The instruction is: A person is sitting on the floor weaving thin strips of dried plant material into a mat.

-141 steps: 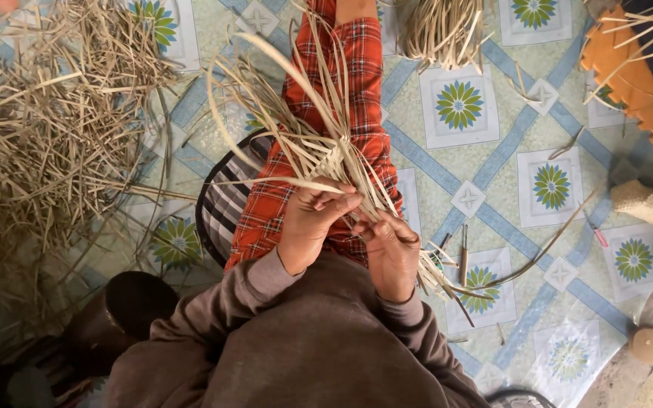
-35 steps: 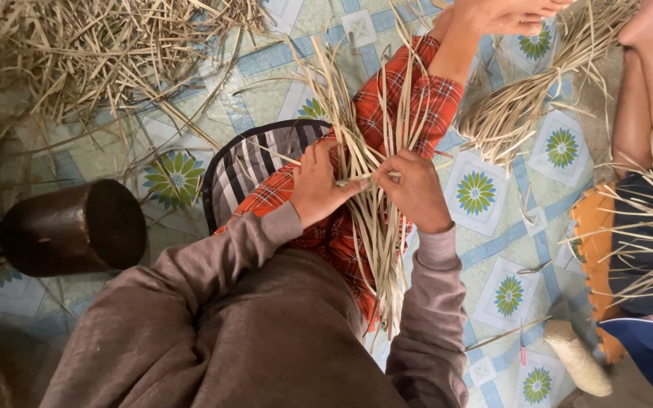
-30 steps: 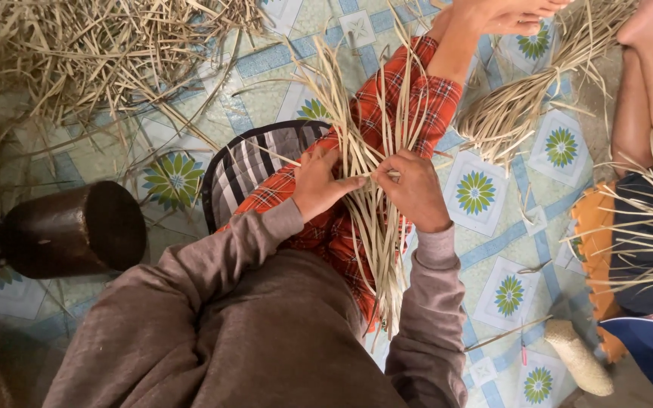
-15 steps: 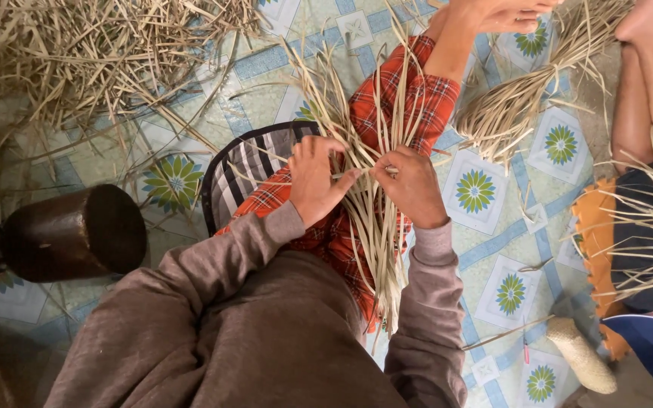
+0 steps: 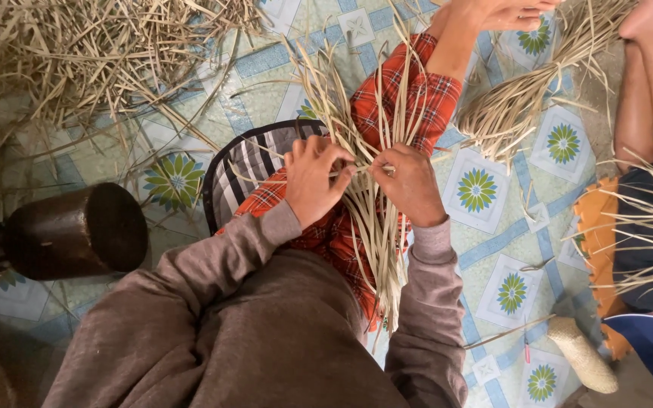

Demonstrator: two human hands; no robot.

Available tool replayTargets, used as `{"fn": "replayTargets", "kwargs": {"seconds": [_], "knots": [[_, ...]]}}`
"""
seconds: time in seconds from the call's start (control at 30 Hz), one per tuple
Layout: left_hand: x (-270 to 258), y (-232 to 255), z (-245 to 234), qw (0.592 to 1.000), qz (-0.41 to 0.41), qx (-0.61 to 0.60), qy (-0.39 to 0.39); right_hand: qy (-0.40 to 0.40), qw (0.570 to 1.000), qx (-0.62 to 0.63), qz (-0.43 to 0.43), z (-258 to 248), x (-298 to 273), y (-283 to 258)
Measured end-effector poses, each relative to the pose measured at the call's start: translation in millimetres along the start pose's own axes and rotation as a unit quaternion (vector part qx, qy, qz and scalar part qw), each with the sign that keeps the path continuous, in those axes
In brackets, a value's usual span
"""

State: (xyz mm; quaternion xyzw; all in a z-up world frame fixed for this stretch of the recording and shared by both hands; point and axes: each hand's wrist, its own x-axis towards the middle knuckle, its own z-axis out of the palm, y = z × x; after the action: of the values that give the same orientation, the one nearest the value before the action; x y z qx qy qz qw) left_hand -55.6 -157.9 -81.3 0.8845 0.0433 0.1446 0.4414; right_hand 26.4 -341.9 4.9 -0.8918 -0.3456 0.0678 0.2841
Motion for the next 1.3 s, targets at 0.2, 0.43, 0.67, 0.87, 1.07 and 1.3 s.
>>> {"fn": "replayTargets", "kwargs": {"seconds": [0.2,0.43,0.67,0.87,1.07,1.3], "knots": [[-4,4,7,0.995,-0.003,0.090,-0.046,-0.039,0.999,-0.027,0.019,-4,5,-8],[-7,11,5,0.999,-0.012,-0.023,-0.023,-0.042,0.997,-0.068,0.021,-1,0,-8],[-10,15,9,0.997,-0.045,-0.058,-0.037,-0.035,0.993,-0.108,0.031,-2,-1,-19],[-11,15,14,0.995,-0.055,-0.074,-0.026,-0.035,0.992,-0.116,0.035,-4,-3,-20],[-9,16,15,0.993,-0.062,-0.095,-0.011,-0.036,0.993,-0.107,0.032,-4,-3,-17],[-6,1,6,0.993,0.026,-0.117,-0.013,-0.007,0.999,0.010,-0.037,-17,-14,5]]}}
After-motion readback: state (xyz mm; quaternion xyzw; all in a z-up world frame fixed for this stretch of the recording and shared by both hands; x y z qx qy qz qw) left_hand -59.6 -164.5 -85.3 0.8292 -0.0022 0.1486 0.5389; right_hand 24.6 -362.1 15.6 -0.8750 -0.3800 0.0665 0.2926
